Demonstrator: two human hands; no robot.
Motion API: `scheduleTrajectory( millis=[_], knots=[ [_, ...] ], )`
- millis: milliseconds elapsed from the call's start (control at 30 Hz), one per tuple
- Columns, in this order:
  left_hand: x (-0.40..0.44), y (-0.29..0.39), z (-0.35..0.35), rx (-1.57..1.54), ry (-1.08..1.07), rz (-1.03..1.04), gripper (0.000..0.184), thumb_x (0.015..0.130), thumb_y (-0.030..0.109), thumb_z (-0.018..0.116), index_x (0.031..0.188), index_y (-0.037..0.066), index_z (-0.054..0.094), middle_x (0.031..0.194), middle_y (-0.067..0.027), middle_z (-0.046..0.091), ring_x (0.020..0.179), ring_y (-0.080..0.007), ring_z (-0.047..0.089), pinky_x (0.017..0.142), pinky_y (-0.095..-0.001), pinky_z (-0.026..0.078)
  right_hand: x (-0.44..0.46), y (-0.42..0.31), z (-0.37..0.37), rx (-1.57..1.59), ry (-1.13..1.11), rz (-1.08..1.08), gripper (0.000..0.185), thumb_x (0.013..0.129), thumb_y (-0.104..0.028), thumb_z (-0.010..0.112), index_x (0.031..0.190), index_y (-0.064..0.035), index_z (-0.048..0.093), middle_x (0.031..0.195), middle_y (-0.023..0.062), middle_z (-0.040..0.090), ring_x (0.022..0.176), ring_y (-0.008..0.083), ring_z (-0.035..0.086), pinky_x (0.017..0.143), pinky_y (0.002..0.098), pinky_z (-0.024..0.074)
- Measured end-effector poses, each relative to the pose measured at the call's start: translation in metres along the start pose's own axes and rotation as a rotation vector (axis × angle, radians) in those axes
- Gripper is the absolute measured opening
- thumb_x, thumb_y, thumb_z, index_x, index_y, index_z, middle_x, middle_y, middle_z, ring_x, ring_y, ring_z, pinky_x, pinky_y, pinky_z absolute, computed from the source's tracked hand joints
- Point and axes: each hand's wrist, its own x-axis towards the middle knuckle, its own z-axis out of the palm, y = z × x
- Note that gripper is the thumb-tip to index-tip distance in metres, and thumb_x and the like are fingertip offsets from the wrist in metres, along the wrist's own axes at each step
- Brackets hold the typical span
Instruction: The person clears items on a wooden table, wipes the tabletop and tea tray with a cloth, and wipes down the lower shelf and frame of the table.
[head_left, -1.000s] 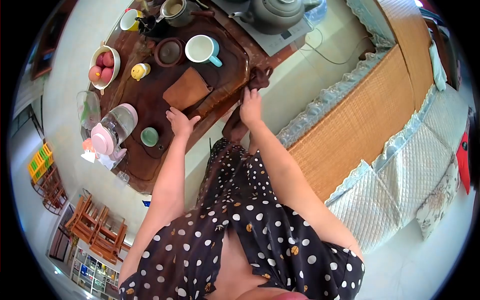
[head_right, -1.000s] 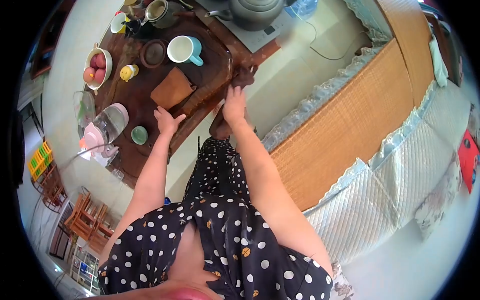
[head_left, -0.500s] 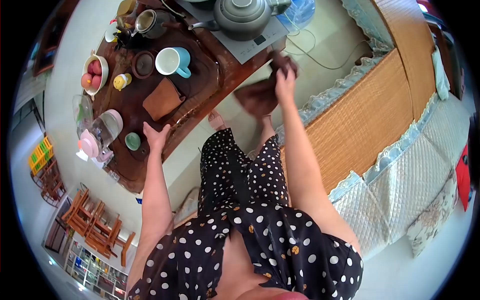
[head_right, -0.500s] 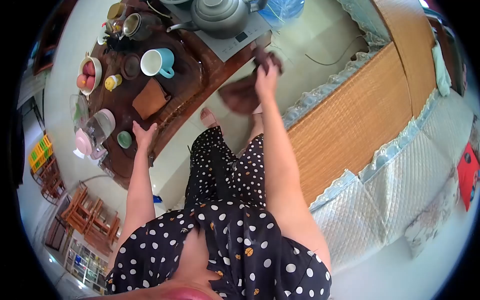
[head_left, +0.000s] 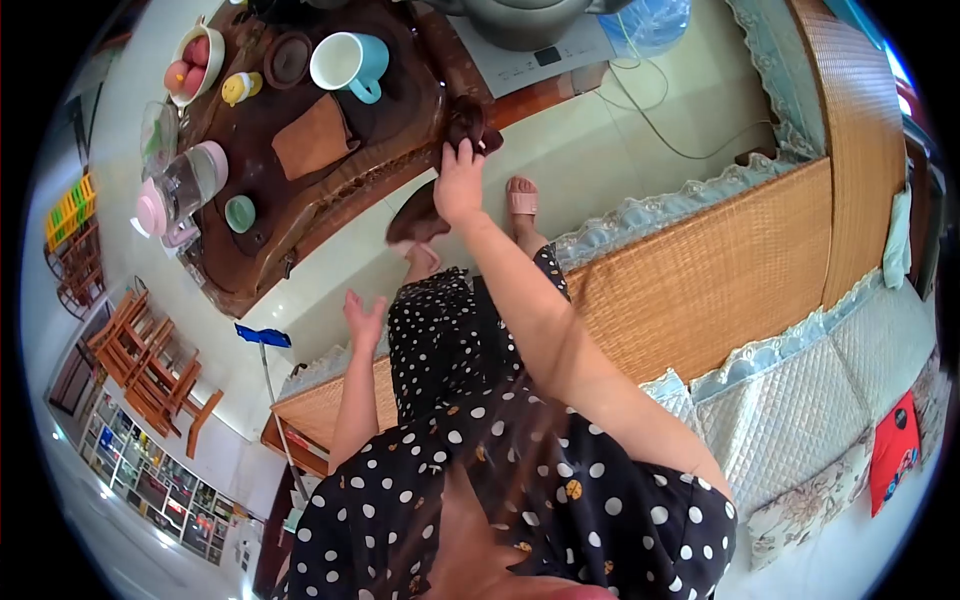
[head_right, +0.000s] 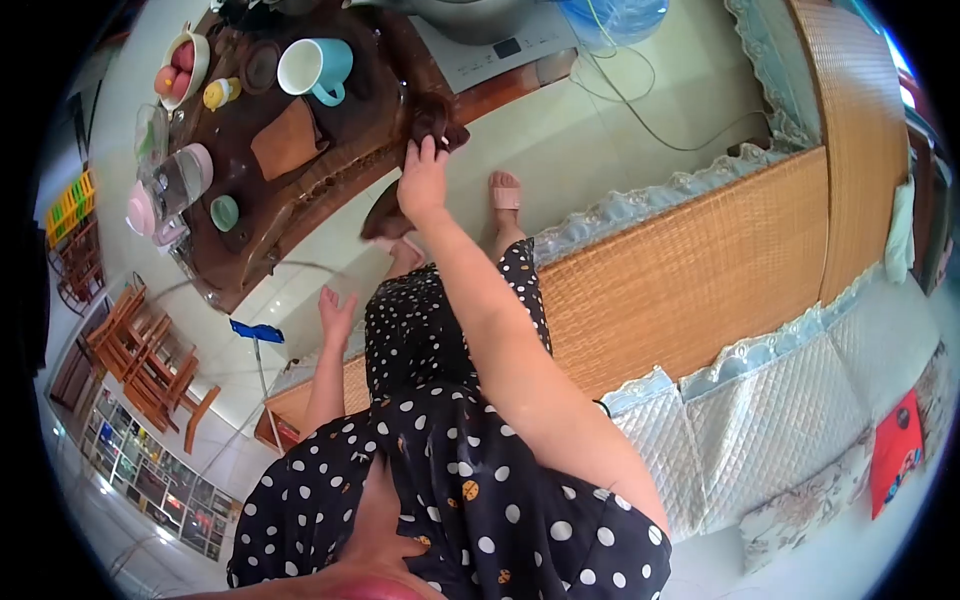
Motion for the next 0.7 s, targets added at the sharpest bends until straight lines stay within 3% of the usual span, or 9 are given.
scheduleTrajectory(
  millis=[67, 167, 233, 300, 333, 400, 533, 600, 700],
  knots=[
    [-0.007, 0.006, -0.004, 0.021, -0.042, 0.004, 0.085, 0.082, 0.021, 0.073, 0.144, -0.007, 0.021, 0.146, -0.0269, 0.03, 0.135, -0.0337, 0.036, 0.108, -0.0401, 0.034, 0.013, 0.026, -0.021, 0.171, -0.087, -0.099, 0.047, 0.077, -0.003, 0.055, 0.124, -0.0053, 0.054, 0.131, 0.0192, 0.044, 0.116, 0.0439, 0.043, 0.102, 0.0474, 0.0375],
    [0.021, 0.001, 0.007, 0.017, -0.04, 0.103, 0.08, 0.084, 0.017, 0.07, 0.144, -0.005, 0.022, 0.145, -0.0253, 0.031, 0.134, -0.0326, 0.037, 0.108, -0.04, 0.035, 0.047, 0.078, -0.069, 0.308, 0.196, -0.288, 0.044, 0.075, 0.001, 0.053, 0.118, -0.0049, 0.057, 0.124, 0.018, 0.054, 0.125, 0.0412, 0.041, 0.111, 0.0511, 0.0278],
    [0.042, -0.032, 0.014, -0.056, -0.013, 0.206, 0.076, 0.085, 0.014, 0.068, 0.144, -0.004, 0.023, 0.144, -0.0244, 0.033, 0.133, -0.0319, 0.039, 0.107, -0.0399, 0.035, 0.078, 0.099, -0.105, 0.132, 0.389, -0.327, 0.041, 0.077, 0.001, 0.055, 0.117, -0.0053, 0.057, 0.122, 0.0196, 0.056, 0.119, 0.0457, 0.045, 0.106, 0.0508, 0.0326],
    [0.061, -0.043, 0.023, -0.096, 0.036, 0.219, 0.072, 0.086, 0.012, 0.066, 0.144, -0.002, 0.025, 0.144, -0.0221, 0.035, 0.132, -0.0309, 0.04, 0.107, -0.04, 0.035, 0.093, 0.096, -0.111, -0.159, 0.468, -0.193, 0.04, 0.078, -0.008, 0.062, 0.117, -0.0055, 0.057, 0.121, 0.0248, 0.054, 0.11, 0.0476, 0.049, 0.097, 0.051, 0.0387],
    [0.072, -0.043, 0.027, -0.122, 0.063, 0.23, 0.071, 0.087, 0.011, 0.065, 0.144, -0.001, 0.025, 0.143, -0.0209, 0.036, 0.132, -0.0303, 0.04, 0.107, -0.04, 0.035, 0.09, 0.092, -0.103, -0.3, 0.394, -0.116, 0.044, 0.077, -0.009, 0.063, 0.121, -0.0055, 0.056, 0.122, 0.0246, 0.051, 0.106, 0.0462, 0.048, 0.094, 0.0505, 0.0402],
    [0.087, -0.034, 0.027, -0.232, 0.16, 0.235, 0.068, 0.087, 0.011, 0.065, 0.143, 0.0, 0.027, 0.143, -0.0185, 0.037, 0.132, -0.029, 0.041, 0.106, -0.0398, 0.036, 0.066, 0.078, -0.071, -0.526, 0.469, -0.243, 0.049, 0.077, -0.009, 0.062, 0.125, -0.0064, 0.054, 0.122, 0.0235, 0.049, 0.103, 0.0436, 0.047, 0.091, 0.0496, 0.0406],
    [0.114, -0.038, 0.025, -0.401, 0.304, 0.288, 0.065, 0.087, 0.015, 0.066, 0.139, -0.002, 0.032, 0.141, -0.018, 0.04, 0.126, -0.0276, 0.046, 0.103, -0.0399, 0.038, 0.001, 0.039, 0.007, -0.422, 0.36, -0.186, 0.055, 0.079, -0.01, 0.062, 0.132, -0.0061, 0.047, 0.123, 0.0235, 0.045, 0.109, 0.0431, 0.043, 0.093, 0.0493, 0.0397],
    [0.12, -0.049, 0.026, -0.438, 0.346, 0.299, 0.062, 0.087, 0.013, 0.064, 0.139, -0.002, 0.032, 0.139, -0.0183, 0.041, 0.126, -0.0275, 0.047, 0.103, -0.0395, 0.039, -0.026, 0.032, 0.05, -0.262, 0.419, -0.257, 0.06, 0.079, -0.011, 0.064, 0.134, -0.005, 0.043, 0.124, 0.0248, 0.043, 0.11, 0.0446, 0.044, 0.093, 0.0495, 0.0399],
    [0.124, -0.065, 0.028, -0.465, 0.395, 0.306, 0.061, 0.087, 0.012, 0.064, 0.138, -0.002, 0.034, 0.137, -0.0183, 0.042, 0.125, -0.0275, 0.047, 0.102, -0.039, 0.039, -0.059, 0.016, 0.093, -0.229, 0.255, -0.222, 0.065, 0.077, -0.012, 0.067, 0.136, -0.0055, 0.04, 0.125, 0.0283, 0.04, 0.112, 0.047, 0.043, 0.094, 0.0511, 0.0399]
  ],
)
